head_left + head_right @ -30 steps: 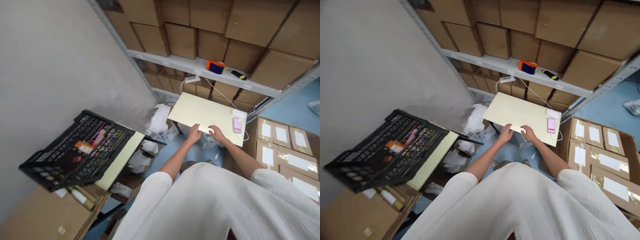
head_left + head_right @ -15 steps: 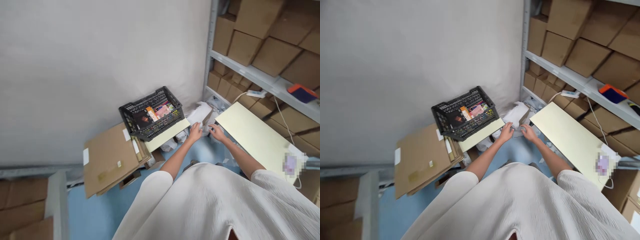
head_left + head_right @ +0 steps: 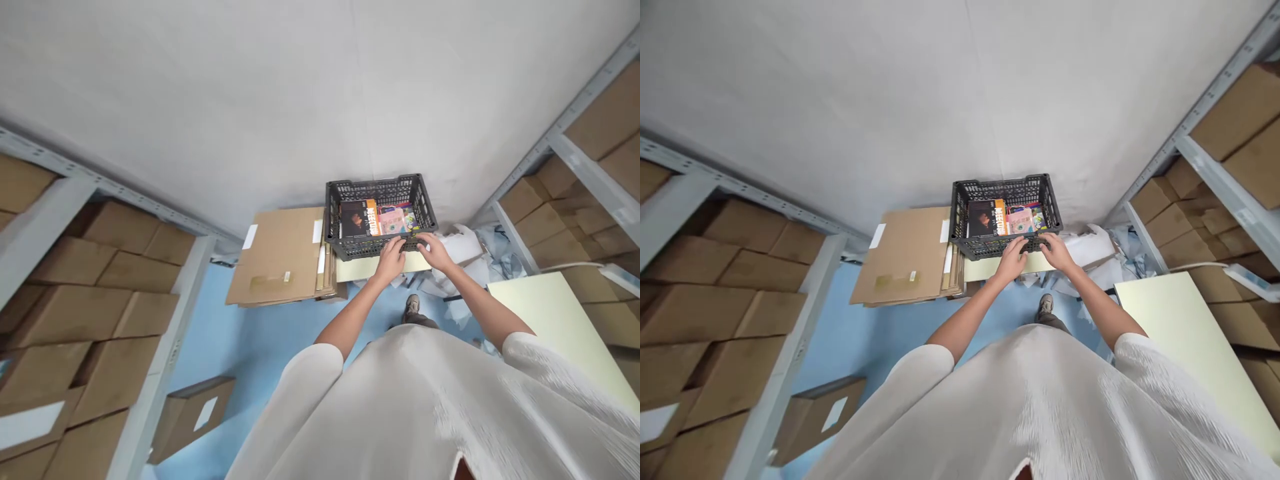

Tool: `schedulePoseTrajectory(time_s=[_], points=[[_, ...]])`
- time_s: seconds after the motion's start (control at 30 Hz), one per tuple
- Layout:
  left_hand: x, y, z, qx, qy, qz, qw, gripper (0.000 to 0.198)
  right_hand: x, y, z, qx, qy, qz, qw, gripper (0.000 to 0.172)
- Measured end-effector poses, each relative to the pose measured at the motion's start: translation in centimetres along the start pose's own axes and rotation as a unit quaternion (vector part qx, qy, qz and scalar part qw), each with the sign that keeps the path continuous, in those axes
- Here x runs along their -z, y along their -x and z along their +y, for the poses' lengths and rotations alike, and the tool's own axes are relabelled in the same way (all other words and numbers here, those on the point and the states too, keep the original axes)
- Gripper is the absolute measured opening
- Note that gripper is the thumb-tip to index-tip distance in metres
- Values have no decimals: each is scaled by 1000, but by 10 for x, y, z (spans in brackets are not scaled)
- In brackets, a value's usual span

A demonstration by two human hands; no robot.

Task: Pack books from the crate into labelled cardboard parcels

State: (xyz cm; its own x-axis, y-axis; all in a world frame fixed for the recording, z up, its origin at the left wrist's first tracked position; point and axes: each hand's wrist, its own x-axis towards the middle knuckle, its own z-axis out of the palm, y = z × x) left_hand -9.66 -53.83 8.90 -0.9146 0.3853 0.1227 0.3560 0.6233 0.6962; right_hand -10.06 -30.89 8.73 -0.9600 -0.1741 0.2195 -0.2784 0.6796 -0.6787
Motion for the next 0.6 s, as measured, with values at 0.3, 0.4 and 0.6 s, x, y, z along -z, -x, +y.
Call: schedulePoseTrajectory(time_s=[0.3,0.4,0.6], points=[[38,-85,-21,108,-50,22,993,54,-6,-140,18,-12,38,-48,998,43],[41,-99,-29,154,-64,2,986,52,-15,-170,33,-52,91,-102,989,37],[44,-116,-45,199,-84,-33,976,51,-47,-198,58,-147,153,-225,951,25]])
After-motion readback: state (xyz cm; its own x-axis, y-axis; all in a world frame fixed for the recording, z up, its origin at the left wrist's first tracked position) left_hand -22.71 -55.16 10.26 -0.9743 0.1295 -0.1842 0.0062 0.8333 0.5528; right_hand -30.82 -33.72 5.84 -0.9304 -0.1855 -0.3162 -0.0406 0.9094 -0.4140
